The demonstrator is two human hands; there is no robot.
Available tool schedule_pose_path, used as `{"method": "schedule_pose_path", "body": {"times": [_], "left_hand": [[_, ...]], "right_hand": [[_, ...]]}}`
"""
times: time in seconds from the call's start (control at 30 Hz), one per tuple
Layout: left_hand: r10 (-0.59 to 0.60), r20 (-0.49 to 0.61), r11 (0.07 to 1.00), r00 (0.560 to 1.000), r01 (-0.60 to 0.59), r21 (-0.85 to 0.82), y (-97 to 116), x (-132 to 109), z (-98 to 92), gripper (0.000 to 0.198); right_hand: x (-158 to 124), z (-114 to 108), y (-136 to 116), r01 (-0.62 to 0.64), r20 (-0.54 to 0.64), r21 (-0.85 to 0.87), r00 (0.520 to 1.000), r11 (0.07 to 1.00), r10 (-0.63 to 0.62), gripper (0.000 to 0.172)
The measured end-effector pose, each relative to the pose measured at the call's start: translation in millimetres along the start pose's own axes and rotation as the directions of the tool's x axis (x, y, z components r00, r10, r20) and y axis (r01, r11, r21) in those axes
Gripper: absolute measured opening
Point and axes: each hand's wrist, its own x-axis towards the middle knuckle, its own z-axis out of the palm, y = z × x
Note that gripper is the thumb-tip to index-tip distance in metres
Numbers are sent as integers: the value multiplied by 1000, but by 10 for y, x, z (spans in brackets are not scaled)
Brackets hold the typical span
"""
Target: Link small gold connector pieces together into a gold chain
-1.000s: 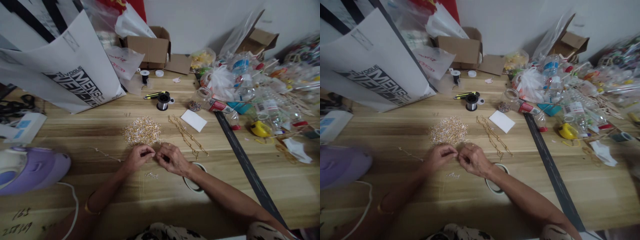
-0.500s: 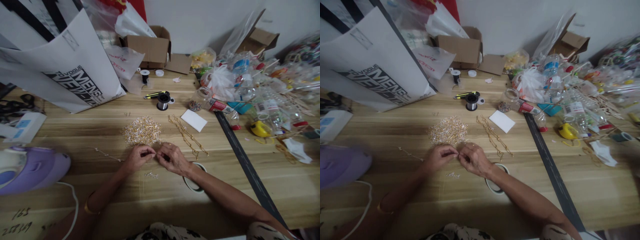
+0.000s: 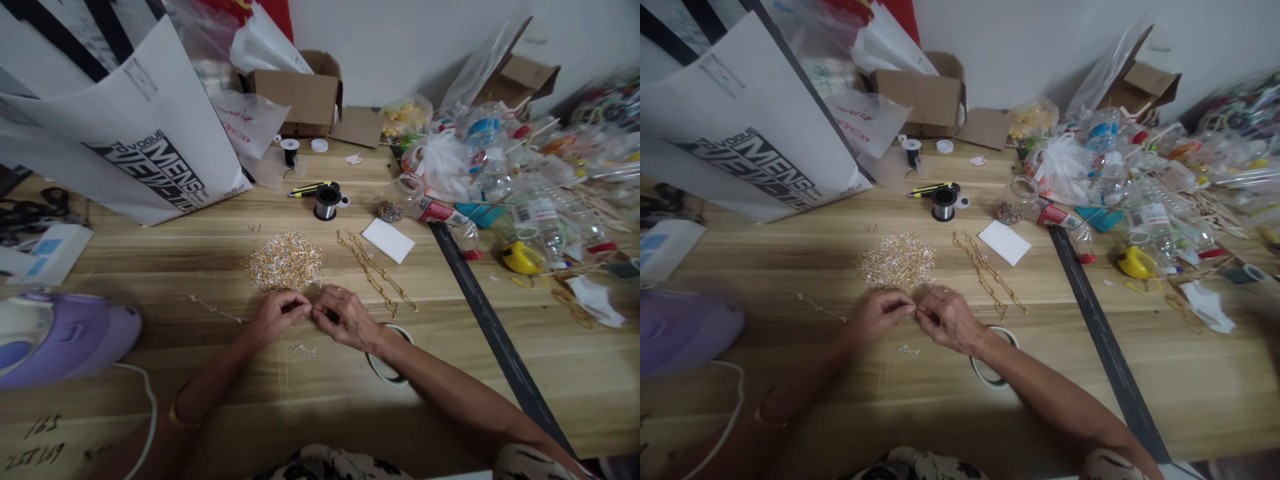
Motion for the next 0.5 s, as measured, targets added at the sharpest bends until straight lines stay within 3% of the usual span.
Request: {"method": "schedule_pose_path", "body": {"times": [0.33,0.5], "left_hand": [[22,40,999,999,-21,-37,27,-12,5,19],[-41,40,989,998,46,-140,22,-14,26,17]], "right_hand": [[0,-7,-3,5,28,-5,1000,1000,-5,10],[7,-19,-15,4,22,17,1000,1000,-5,11]]}}
